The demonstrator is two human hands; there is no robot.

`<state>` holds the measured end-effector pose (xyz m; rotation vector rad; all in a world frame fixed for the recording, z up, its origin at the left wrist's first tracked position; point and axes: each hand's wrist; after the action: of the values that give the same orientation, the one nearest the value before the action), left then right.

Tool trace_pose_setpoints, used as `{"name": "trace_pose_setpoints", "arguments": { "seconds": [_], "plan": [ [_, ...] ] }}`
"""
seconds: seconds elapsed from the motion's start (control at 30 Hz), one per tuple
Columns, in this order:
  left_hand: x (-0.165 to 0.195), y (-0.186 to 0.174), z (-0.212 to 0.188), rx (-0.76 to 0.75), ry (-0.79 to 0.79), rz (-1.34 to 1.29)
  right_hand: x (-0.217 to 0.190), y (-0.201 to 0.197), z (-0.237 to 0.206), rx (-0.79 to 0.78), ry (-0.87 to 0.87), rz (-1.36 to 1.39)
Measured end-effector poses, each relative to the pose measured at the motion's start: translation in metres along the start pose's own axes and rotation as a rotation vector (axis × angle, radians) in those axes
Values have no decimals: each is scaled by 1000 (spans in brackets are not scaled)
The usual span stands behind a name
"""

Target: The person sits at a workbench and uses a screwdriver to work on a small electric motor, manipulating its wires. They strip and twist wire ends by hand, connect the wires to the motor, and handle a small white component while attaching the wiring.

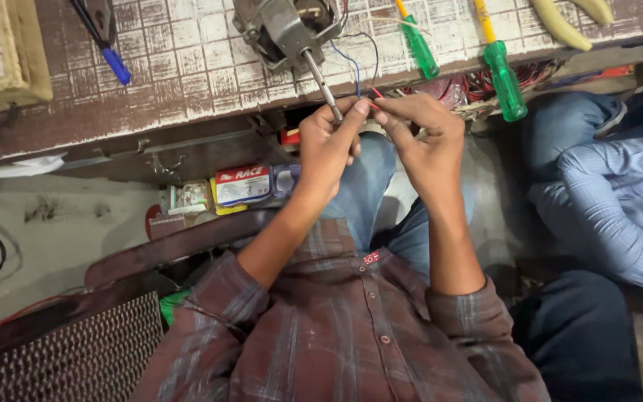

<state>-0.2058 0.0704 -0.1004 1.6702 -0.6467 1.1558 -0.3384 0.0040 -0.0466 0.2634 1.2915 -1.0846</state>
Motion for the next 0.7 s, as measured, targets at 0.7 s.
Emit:
{"name": "trace_pose_setpoints", "arguments": {
  "seconds": [0.7],
  "plan": [
    [34, -17, -22, 178, 521, 893, -9, 17, 10, -57, -111, -204]
  ]
}}
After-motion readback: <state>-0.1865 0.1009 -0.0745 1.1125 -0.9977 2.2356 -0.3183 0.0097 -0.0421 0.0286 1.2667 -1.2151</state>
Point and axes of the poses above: each hand's wrist, its own z-axis towards the middle knuckle, its own y-axis out of the palm, x = y × z, and after that the axes turned 10 degrees about -x, right-handed
